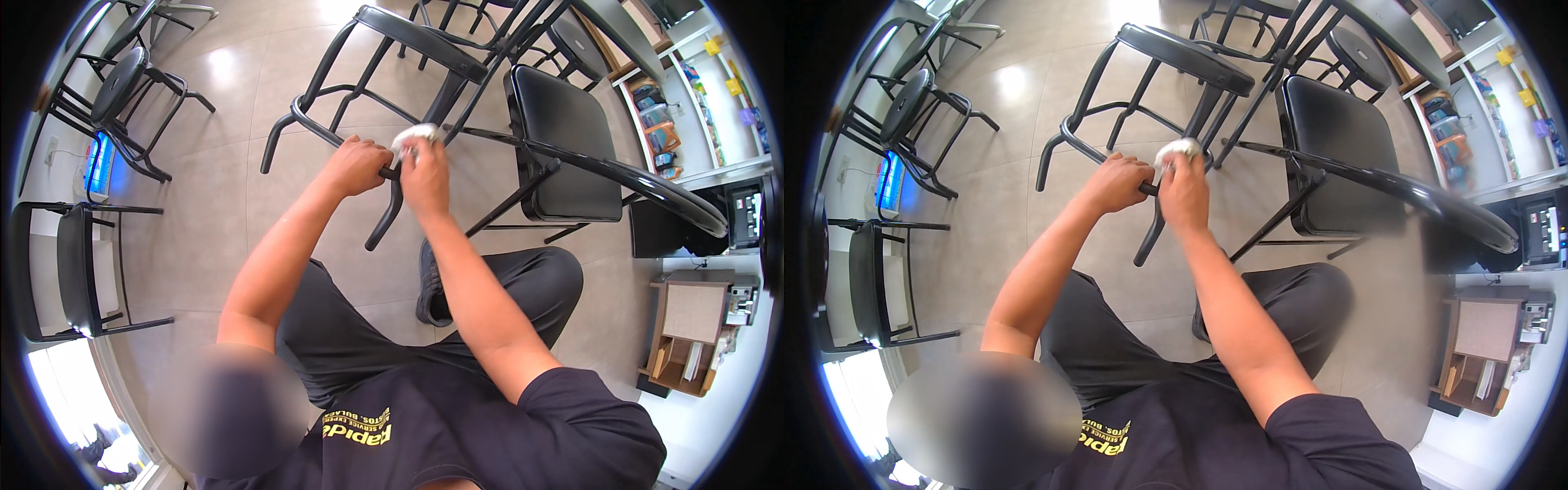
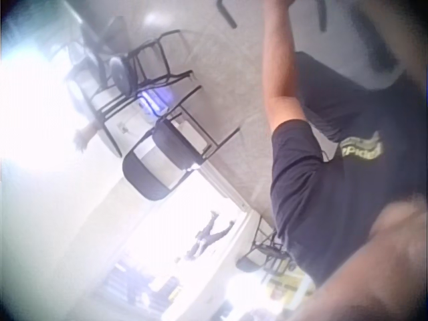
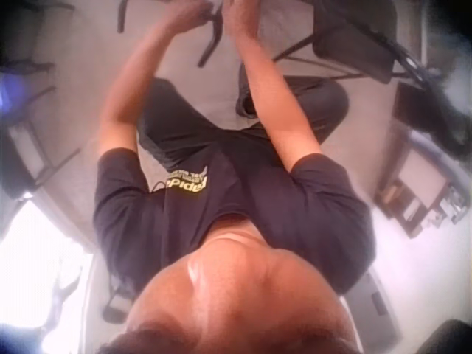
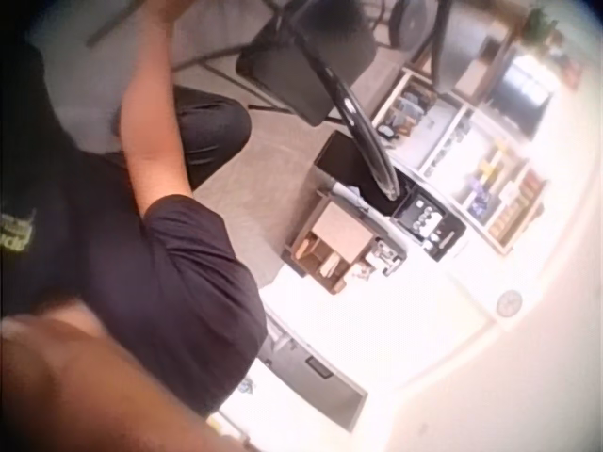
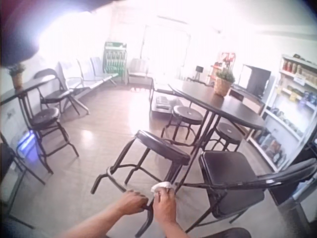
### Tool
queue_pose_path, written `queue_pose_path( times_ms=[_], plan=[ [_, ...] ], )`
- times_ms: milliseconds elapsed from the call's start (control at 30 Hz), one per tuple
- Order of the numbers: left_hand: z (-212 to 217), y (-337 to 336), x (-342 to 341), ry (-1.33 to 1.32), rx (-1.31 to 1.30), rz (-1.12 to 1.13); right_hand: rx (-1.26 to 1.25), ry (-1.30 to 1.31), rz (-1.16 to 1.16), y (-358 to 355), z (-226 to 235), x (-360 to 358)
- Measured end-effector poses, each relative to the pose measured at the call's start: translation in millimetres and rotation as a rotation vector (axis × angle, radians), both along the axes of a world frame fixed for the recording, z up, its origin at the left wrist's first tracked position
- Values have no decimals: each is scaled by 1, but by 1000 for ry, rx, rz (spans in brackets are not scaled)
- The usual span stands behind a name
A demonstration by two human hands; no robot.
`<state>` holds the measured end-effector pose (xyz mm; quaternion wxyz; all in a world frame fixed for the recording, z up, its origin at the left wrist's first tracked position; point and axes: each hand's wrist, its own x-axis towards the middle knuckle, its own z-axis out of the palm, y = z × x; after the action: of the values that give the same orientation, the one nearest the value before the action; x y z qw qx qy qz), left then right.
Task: The person wipes the legs, seat, and backrest of several black chairs and stools with a white cloth. The person moves between different chairs, cleaning each part thoroughly.
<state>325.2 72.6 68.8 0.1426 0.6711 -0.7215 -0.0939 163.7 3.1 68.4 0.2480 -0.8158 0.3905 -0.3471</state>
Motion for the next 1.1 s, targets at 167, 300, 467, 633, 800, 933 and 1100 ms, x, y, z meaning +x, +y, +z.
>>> queue_pose_path(
  times_ms=[167,300,467,633,800,933,1100],
  plan=[
    [3,7,0,126,-1,25,385,95,107,-1,27,-11],
    [6,12,-3,167,18,44,348,-121,103,-7,38,-17],
    [0,14,2,199,-28,38,14,-200,6,-5,63,-1],
    [10,18,-1,186,-29,4,110,-142,-18,-38,68,-2],
    [14,21,0,201,-28,20,225,-321,-40,-54,55,2],
    [11,15,2,410,-57,84,221,-199,-74,-68,37,3],
    [1,15,9,603,-93,159,688,-349,-27,-61,47,15]
  ],
)
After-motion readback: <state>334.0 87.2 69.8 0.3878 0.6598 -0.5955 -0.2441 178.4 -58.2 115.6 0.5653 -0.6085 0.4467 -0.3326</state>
